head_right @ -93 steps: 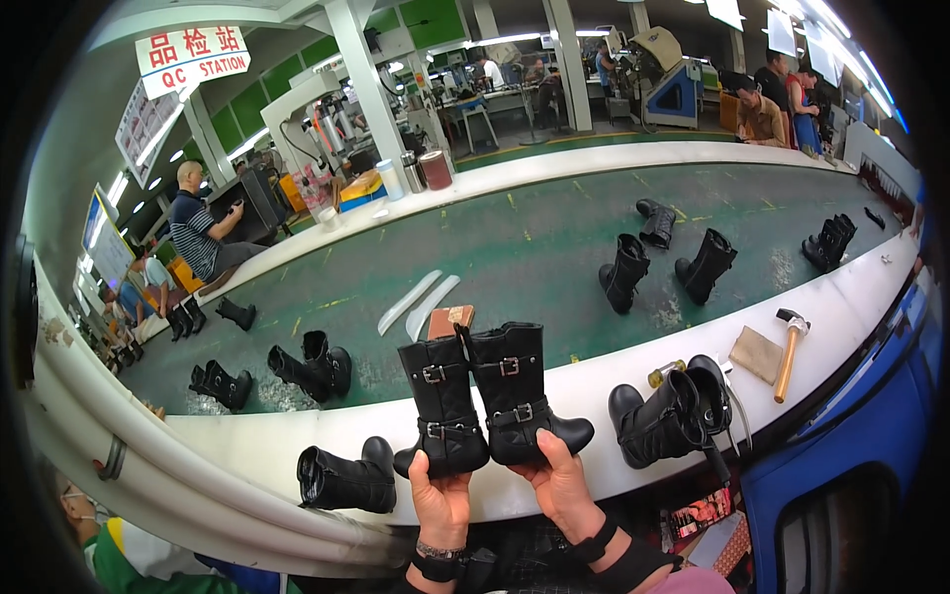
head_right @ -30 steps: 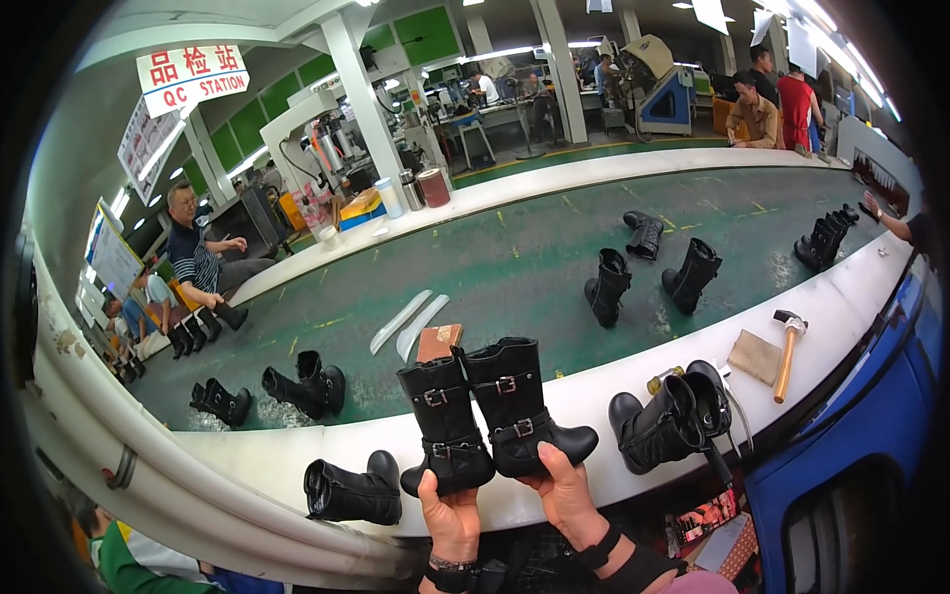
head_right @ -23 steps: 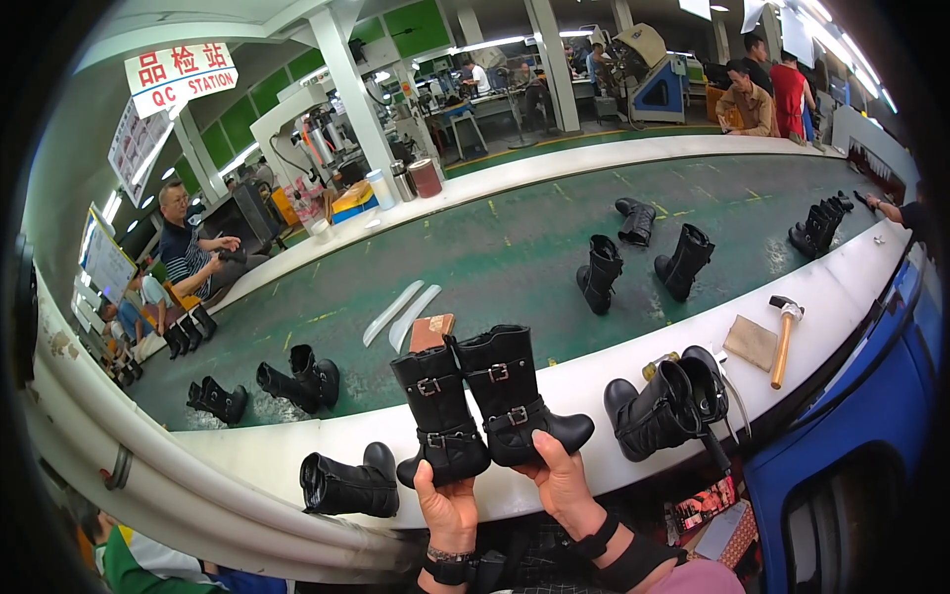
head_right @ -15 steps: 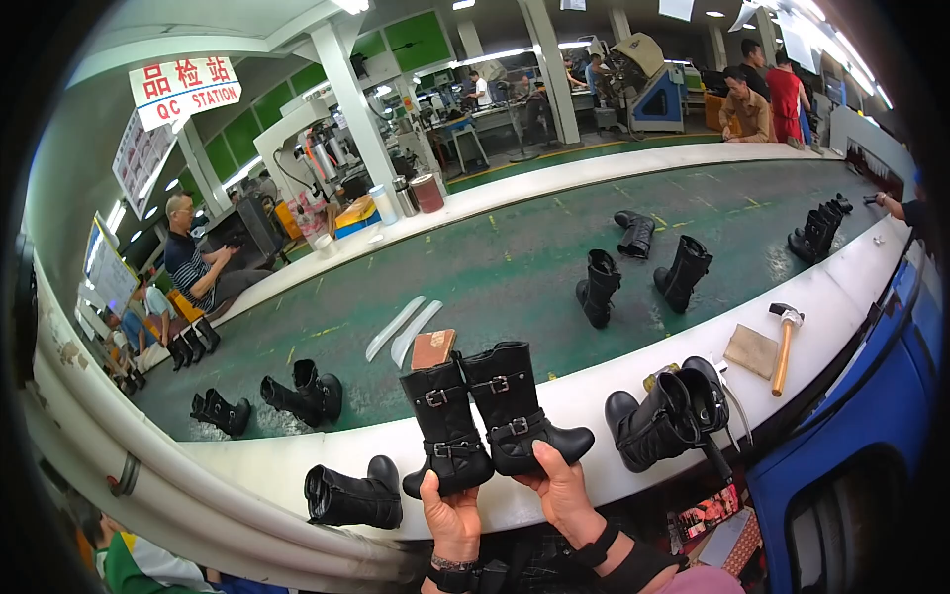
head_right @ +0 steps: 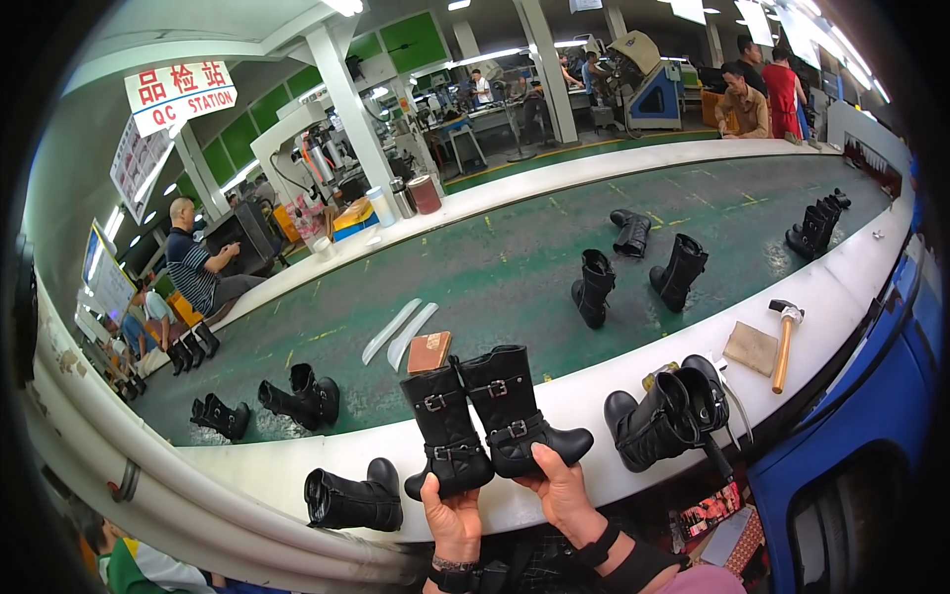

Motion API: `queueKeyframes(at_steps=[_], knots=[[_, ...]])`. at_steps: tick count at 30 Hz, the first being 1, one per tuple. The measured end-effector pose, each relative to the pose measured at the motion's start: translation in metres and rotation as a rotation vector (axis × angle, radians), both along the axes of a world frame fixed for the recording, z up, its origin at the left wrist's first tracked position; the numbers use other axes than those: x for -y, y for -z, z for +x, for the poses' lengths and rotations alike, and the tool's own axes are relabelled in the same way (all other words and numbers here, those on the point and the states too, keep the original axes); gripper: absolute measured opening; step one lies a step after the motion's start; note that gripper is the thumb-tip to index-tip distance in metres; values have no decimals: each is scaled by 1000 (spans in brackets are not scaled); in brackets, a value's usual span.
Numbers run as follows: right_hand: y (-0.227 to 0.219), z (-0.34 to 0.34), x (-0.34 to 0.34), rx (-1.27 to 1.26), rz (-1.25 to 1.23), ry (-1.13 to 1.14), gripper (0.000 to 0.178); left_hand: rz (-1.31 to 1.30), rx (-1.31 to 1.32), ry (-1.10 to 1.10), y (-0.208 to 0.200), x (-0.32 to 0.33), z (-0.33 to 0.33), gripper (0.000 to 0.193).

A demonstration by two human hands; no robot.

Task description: Inspecting, cleaning with a sponge, and using a hammer on finished boots at a quality control station.

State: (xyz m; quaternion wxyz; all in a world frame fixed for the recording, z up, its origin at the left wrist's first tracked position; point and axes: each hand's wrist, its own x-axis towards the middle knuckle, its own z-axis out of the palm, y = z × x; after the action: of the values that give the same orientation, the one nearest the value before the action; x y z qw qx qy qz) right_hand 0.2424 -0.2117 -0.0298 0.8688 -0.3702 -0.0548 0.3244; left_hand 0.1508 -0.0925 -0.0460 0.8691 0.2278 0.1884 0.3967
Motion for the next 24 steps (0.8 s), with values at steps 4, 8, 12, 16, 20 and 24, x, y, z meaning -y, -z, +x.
queueKeyframes(at_steps=[4,8,12,16,20,24], knots=[[2,5,4,27,104,-71,56,-5,45,66,-1,-2,-4,51],[0,7,8,21,153,-98,58,1,58,84,-3,-4,-6,50],[-5,6,9,33,165,-102,60,-1,76,91,-3,-4,-6,50],[-5,5,9,42,167,-91,60,6,110,100,-2,-4,-6,49],[-2,4,9,38,153,-89,59,0,91,94,0,-3,-6,50],[-3,9,14,26,176,-191,59,-1,108,139,-4,-5,-6,50]])
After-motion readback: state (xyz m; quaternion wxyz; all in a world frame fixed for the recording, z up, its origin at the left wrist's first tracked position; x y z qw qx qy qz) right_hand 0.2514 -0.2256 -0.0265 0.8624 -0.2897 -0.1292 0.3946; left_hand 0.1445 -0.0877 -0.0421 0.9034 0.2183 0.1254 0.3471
